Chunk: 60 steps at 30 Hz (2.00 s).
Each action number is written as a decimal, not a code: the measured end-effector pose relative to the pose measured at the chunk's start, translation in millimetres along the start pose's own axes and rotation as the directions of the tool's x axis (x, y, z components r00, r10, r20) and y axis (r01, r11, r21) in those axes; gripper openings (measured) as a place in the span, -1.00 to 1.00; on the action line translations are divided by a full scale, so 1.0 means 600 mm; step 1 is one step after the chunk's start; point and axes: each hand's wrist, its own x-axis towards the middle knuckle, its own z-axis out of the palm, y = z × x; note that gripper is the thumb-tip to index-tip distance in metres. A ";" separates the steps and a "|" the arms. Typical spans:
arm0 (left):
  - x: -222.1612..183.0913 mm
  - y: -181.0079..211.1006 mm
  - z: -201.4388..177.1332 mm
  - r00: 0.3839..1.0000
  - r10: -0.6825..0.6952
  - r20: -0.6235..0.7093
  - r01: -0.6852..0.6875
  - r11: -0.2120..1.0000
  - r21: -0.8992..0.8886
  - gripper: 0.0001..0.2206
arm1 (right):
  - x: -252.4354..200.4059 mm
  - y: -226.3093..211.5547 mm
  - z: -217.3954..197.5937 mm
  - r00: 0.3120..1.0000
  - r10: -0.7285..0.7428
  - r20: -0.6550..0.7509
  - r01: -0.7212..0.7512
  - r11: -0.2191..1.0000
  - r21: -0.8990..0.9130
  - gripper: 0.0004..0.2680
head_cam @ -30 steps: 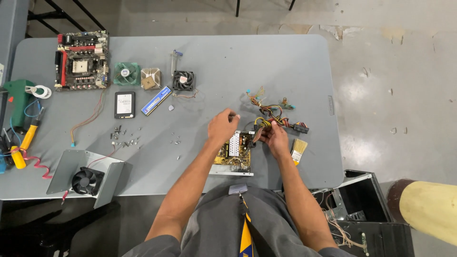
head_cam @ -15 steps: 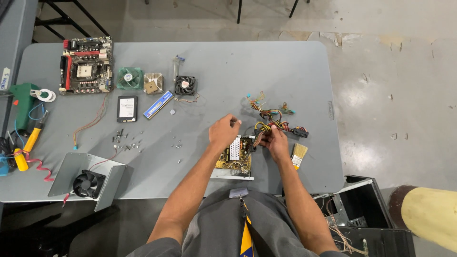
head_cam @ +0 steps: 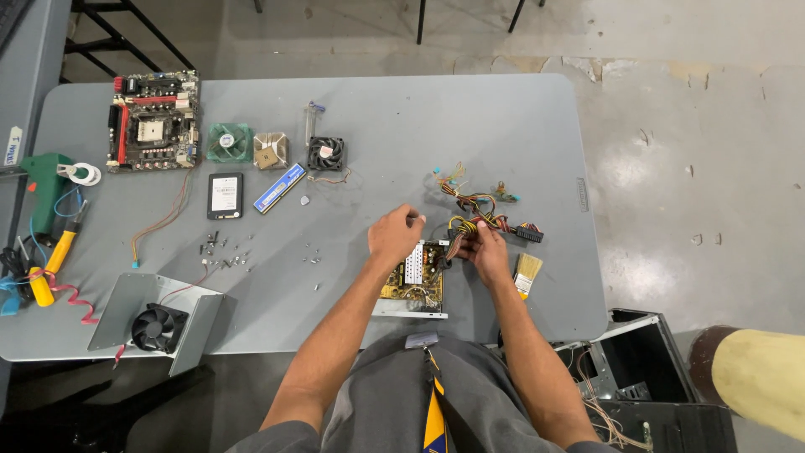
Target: Cleaning and inspecting the power connectors and cables of a computer power supply unit on a repair bench.
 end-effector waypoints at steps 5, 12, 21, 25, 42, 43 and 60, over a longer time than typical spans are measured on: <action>-0.008 0.007 -0.008 1.000 -0.004 0.011 0.004 1.000 0.003 -0.64 | -0.011 -0.008 0.009 1.000 -0.006 0.000 0.006 1.000 0.001 -0.81; -0.006 0.004 -0.005 1.000 -0.006 0.007 0.006 1.000 -0.010 -0.64 | -0.009 -0.004 0.005 1.000 -0.012 -0.003 0.012 1.000 -0.006 -0.80; -0.009 0.008 -0.012 1.000 -0.010 0.000 0.010 0.999 -0.044 -0.67 | 0.000 0.003 -0.006 1.000 -0.019 0.024 0.019 1.000 0.008 -0.82; -0.014 0.012 -0.018 1.000 -0.010 0.000 0.010 0.999 -0.046 -0.66 | -0.007 -0.004 0.003 1.000 -0.025 0.019 0.025 1.000 0.008 -0.82; -0.017 0.002 0.003 0.982 0.141 -0.127 -0.178 0.912 -0.370 -0.75 | -0.026 -0.091 0.002 0.943 -0.090 0.321 0.030 0.982 0.187 -0.74; -0.020 0.009 0.006 0.982 0.143 -0.125 -0.179 0.913 -0.367 -0.75 | -0.036 -0.097 0.007 0.943 -0.091 0.319 0.031 0.981 0.190 -0.74; 0.039 -0.005 0.068 0.975 0.217 -0.038 -0.075 0.167 -0.983 -0.75 | -0.095 -0.124 0.014 0.892 -0.251 0.376 0.261 0.965 0.025 -0.58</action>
